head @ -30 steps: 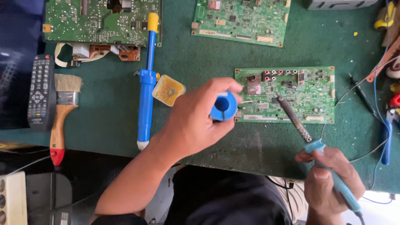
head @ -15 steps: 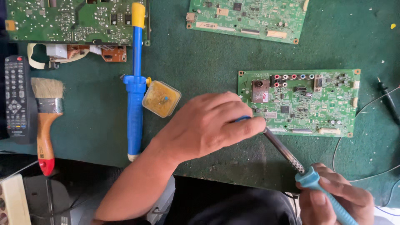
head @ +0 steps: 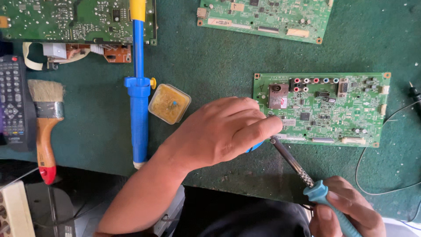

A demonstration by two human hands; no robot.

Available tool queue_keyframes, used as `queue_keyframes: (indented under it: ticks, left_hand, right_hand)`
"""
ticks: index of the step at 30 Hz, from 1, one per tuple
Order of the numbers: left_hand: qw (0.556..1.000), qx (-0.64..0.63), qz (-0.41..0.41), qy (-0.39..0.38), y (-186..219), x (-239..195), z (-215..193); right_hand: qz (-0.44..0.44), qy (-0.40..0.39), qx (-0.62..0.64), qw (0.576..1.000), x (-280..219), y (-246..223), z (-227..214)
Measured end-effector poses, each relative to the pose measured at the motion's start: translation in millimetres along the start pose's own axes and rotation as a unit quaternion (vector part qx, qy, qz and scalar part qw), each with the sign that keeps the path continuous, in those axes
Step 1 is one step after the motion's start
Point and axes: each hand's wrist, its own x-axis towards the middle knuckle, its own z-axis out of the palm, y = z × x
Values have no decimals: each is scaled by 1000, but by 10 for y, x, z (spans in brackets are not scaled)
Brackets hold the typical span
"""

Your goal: The person uses a multimeter probe to test a circuit board, then picks up a small electronic component. They place the component onto the board and use a soldering iron and solder wire to attach it. The person flips the board to inspect the soldered connection.

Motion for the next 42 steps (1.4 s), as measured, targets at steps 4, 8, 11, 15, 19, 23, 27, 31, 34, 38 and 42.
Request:
queue_keyframes:
  ticks: [4, 8, 11, 15, 19, 23, 27, 31, 34, 38, 42]
  left_hand:
    - [1000, 11, 0, 1, 2, -12, 14]
    - [999, -9, -27, 21, 28, 84, -81]
    - [986, -30, -139, 87, 35, 156, -94]
    - [966, 1, -200, 166, -12, 153, -112]
    - [951, 82, -231, 189, -2, 156, -145]
    - [966, 119, -114, 202, 174, 221, -323]
    - [989, 25, -97, 109, 247, 144, -267]
    - [991, -8, -125, 41, 279, 148, -249]
    - [993, -28, -117, 5, 267, 151, -241]
    - [994, -6, -108, 5, 273, 175, -227]
    - [994, 3, -108, -1, 283, 164, -206]
  right_hand:
    - [20, -10, -3, 1000, 15, -24, 1]
    - [9, 25, 5, 1000, -5, -43, 76]
    - [11, 125, 41, 991, -69, 62, 189]
    - [57, 232, 22, 971, 213, 3, 102]
    - [363, 14, 354, 862, 855, -291, -53]
    - [367, 145, 123, 910, 902, -267, 315]
    - [-110, -60, -180, 976, 755, 67, 155]
    - [-83, -31, -160, 983, 754, -13, 206]
    - [-73, -16, -159, 984, 778, -62, 231]
    - [-93, -25, -161, 982, 770, -11, 203]
    - [-104, -24, -161, 981, 782, -15, 211]
